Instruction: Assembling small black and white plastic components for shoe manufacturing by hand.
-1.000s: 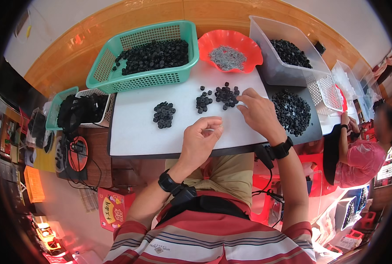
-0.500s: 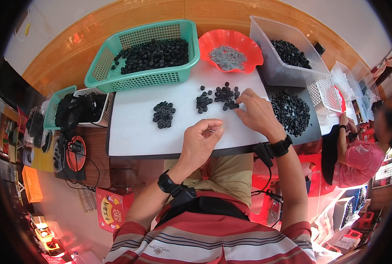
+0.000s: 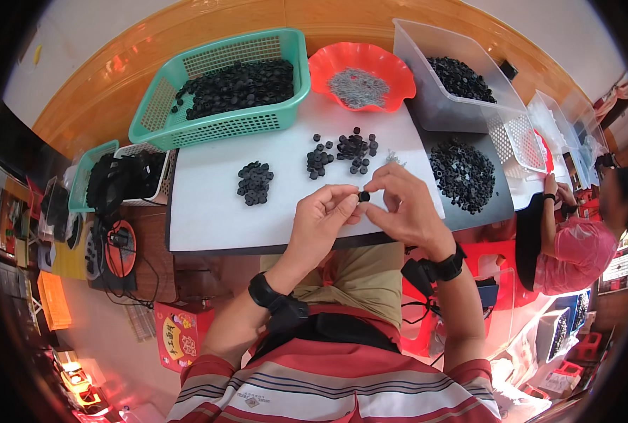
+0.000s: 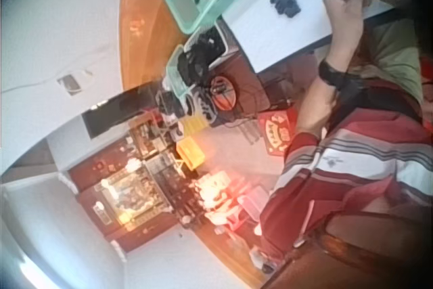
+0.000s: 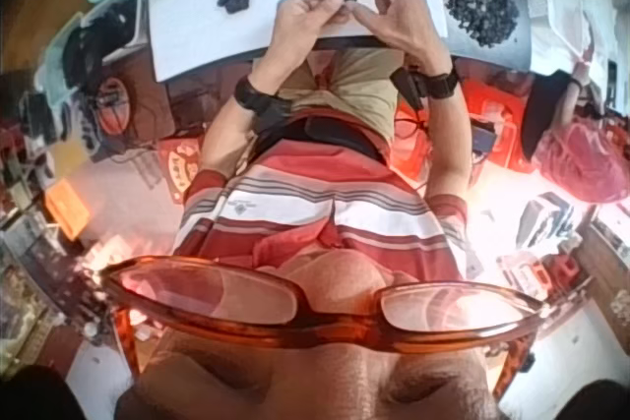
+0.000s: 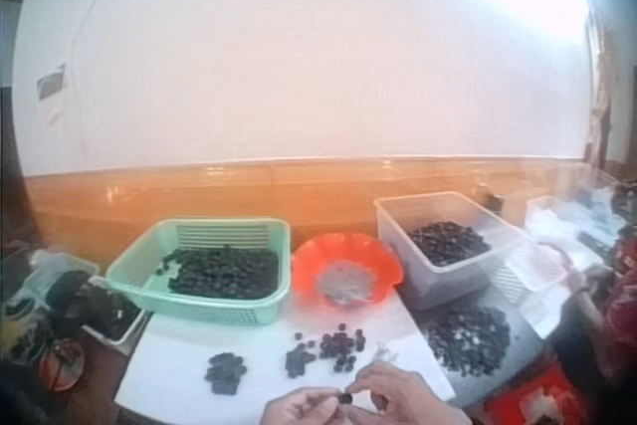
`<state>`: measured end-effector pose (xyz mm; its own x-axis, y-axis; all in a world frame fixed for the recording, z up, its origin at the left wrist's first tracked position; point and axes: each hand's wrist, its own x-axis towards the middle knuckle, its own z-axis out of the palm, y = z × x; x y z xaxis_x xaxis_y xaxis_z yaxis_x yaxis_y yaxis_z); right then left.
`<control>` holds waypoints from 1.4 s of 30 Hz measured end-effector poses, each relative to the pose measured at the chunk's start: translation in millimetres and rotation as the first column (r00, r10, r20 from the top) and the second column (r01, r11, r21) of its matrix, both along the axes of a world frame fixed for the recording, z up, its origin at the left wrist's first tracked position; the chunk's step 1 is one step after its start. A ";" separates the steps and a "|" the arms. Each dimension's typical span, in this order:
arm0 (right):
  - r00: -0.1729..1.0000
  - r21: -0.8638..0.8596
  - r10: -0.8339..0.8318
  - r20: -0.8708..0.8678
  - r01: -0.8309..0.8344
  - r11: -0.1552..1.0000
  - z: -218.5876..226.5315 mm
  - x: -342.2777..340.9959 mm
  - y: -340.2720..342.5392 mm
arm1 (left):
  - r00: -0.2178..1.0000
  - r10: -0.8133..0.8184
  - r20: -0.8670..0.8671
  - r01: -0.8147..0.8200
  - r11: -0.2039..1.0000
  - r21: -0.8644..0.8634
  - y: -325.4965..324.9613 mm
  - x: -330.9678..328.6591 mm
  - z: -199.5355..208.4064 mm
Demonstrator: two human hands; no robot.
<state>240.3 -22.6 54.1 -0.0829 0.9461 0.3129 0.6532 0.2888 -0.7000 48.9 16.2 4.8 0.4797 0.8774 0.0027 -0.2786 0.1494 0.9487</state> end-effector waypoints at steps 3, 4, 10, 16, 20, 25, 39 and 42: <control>0.998 0.035 0.017 -0.068 -0.015 0.999 -6.6 -5.3 -7.5 | 0.983 -0.073 0.170 0.112 0.967 -0.230 0.0 0.6 5.1; 0.998 0.035 0.018 -0.067 -0.015 0.999 -9.1 -5.8 -8.6 | 0.972 -0.087 0.218 0.141 0.959 -0.246 0.0 -0.2 6.3; 0.979 -0.010 0.084 -0.186 -0.087 0.996 -7.7 2.0 -9.5 | 0.973 -0.085 0.216 0.139 0.958 -0.249 -1.8 -1.6 4.4; 0.965 0.132 -0.114 0.237 0.084 0.988 -19.6 10.6 22.3 | 0.999 -0.024 0.046 0.026 0.998 -0.057 -2.0 5.2 -1.4; 0.920 0.136 -0.150 0.361 0.107 0.985 -27.0 7.4 33.7 | 0.967 0.067 -0.244 -0.029 0.987 0.157 -6.3 6.4 2.4; 0.887 0.101 -0.164 0.432 0.132 0.986 -33.7 4.1 41.6 | 0.894 0.207 -0.397 -0.008 0.894 0.448 -5.2 7.0 7.6; 0.982 0.024 -0.189 0.010 0.189 0.982 -19.2 4.4 -8.2 | 0.771 0.543 -0.333 -0.031 0.554 0.832 3.6 10.5 9.7; 0.988 0.108 -0.134 -0.075 0.141 0.984 -22.6 -3.0 -19.9 | 0.865 0.398 -0.305 -0.126 0.761 0.637 -5.0 9.6 15.0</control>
<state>237.4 -42.5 31.5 0.0705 0.9055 0.4185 0.6446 0.2788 -0.7118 58.5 11.2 19.8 0.3061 0.8571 0.4144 0.2004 -0.4835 0.8521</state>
